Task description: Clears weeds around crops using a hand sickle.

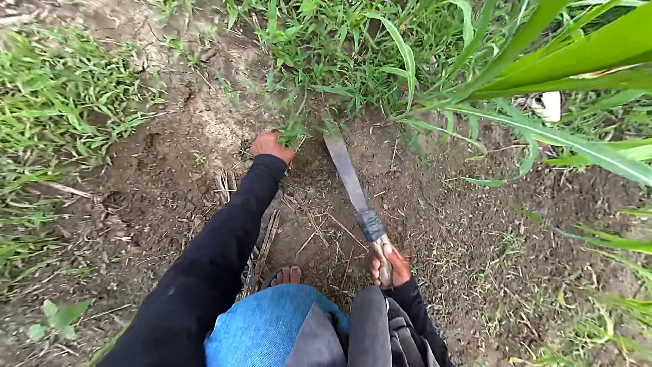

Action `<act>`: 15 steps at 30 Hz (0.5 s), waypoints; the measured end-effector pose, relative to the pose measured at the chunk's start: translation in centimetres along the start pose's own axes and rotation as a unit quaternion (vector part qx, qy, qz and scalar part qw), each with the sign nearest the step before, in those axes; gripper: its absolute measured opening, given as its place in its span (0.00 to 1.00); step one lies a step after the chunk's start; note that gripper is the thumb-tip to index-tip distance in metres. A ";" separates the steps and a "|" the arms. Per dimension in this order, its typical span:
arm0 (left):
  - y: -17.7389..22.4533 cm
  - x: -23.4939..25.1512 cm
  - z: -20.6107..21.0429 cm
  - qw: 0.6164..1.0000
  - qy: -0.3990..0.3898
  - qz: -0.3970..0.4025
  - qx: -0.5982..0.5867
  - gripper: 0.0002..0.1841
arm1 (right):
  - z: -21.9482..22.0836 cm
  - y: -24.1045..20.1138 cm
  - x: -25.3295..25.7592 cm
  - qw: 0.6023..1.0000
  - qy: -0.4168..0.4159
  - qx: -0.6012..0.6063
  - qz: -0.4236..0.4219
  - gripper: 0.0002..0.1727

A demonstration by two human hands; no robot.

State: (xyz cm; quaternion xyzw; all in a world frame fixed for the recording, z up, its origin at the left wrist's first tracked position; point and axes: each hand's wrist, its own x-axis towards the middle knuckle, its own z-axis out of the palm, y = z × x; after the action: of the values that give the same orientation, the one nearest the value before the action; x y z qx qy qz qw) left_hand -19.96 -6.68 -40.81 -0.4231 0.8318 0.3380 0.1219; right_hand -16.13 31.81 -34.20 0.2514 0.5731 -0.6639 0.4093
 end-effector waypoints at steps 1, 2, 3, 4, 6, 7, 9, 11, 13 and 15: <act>0.3 0.1 0.1 1.000 -0.011 0.008 0.023 0.25 | 0.7 -0.3 0.7 1.000 0.004 -0.003 0.000 0.20; 0.5 0.3 0.2 0.998 -0.024 0.015 0.047 0.24 | 2.1 -1.2 2.1 1.000 0.007 -0.021 0.003 0.20; 0.7 0.4 0.2 0.997 -0.032 0.020 0.064 0.24 | 4.1 -2.5 4.1 0.999 0.010 -0.045 0.010 0.21; 0.9 0.6 0.3 0.996 -0.037 0.020 0.074 0.24 | 6.5 -4.1 6.3 0.997 0.021 -0.070 0.021 0.21; 0.8 0.8 0.3 0.995 -0.040 0.018 0.084 0.24 | 10.5 -6.4 9.9 0.994 0.053 -0.095 0.030 0.20; 0.7 0.9 0.2 0.995 -0.040 0.020 0.087 0.24 | 11.5 -6.8 10.9 0.992 0.075 -0.095 0.020 0.20; 0.4 0.9 0.5 0.995 -0.042 0.028 0.088 0.23 | 11.4 -6.7 11.2 0.987 0.092 -0.126 -0.027 0.18; 0.0 0.9 0.9 0.995 -0.024 0.051 0.085 0.22 | 10.8 -6.5 10.2 0.978 0.100 -0.156 -0.092 0.19; -0.7 0.8 1.2 0.994 -0.008 0.079 0.074 0.20 | 9.8 -6.1 8.4 0.981 0.097 -0.146 -0.085 0.21; -0.8 0.7 1.0 0.991 -0.017 0.117 0.060 0.17 | 7.5 -5.6 6.0 0.989 0.077 -0.125 -0.033 0.20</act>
State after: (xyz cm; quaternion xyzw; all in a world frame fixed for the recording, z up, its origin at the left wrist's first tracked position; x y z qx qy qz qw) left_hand -19.86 -6.75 -42.21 -0.3088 0.8925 0.3060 0.1205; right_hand -23.01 23.07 -34.22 0.2298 0.6892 -0.5789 0.3702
